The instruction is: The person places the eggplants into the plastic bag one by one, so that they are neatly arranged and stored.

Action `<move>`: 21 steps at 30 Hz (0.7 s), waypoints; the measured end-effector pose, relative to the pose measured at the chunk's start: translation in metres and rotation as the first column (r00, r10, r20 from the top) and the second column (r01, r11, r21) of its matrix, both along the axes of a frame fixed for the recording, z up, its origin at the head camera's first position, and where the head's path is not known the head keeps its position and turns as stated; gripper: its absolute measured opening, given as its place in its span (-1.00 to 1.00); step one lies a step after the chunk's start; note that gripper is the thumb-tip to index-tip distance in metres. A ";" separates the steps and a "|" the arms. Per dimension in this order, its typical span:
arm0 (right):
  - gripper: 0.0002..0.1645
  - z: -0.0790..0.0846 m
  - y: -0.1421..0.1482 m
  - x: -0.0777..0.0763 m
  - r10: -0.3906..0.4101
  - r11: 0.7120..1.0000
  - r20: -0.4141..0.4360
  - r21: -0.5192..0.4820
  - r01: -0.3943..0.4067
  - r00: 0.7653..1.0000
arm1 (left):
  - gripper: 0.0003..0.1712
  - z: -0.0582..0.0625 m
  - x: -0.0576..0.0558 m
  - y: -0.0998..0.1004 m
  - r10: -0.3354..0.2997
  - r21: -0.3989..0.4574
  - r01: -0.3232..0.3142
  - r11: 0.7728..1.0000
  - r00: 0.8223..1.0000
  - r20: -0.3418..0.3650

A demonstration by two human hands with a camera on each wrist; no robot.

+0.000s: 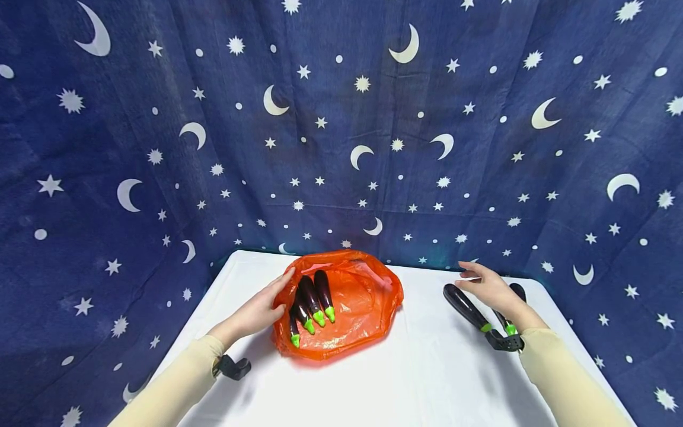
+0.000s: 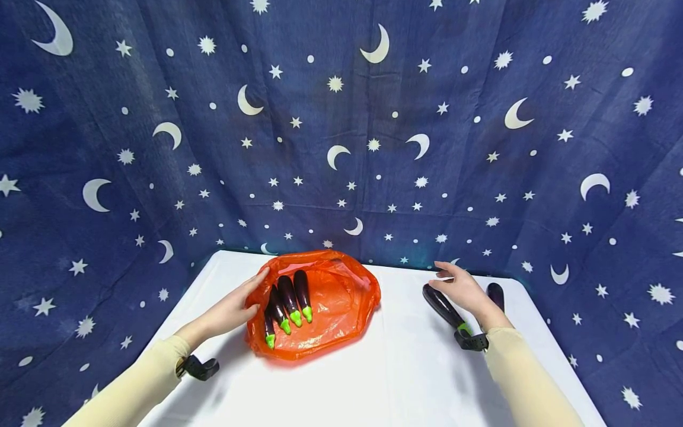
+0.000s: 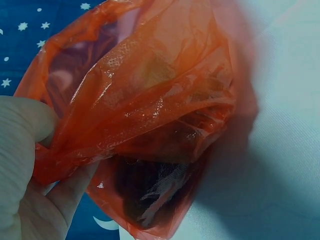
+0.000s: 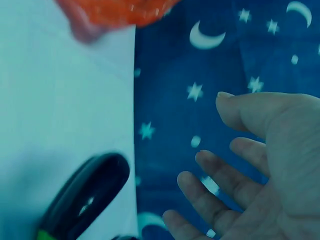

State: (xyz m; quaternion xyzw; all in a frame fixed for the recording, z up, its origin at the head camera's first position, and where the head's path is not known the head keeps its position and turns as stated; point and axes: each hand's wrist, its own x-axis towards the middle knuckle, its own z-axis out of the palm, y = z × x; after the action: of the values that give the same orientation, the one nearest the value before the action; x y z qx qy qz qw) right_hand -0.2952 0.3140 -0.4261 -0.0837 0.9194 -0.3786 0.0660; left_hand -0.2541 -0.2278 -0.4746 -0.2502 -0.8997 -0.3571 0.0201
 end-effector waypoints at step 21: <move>0.00 -0.048 0.039 -0.031 0.045 0.996 0.230 0.062 -0.061 0.972 | -0.01 0.002 -0.002 0.003 0.000 -0.003 0.000 1.000 1.000 0.008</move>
State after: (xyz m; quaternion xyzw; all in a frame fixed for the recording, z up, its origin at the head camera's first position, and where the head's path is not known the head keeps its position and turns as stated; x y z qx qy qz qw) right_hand -0.3262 0.3529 -0.4738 -0.0620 0.9157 -0.3518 0.1840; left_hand -0.2560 -0.2248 -0.4731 -0.2487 -0.9004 -0.3567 0.0160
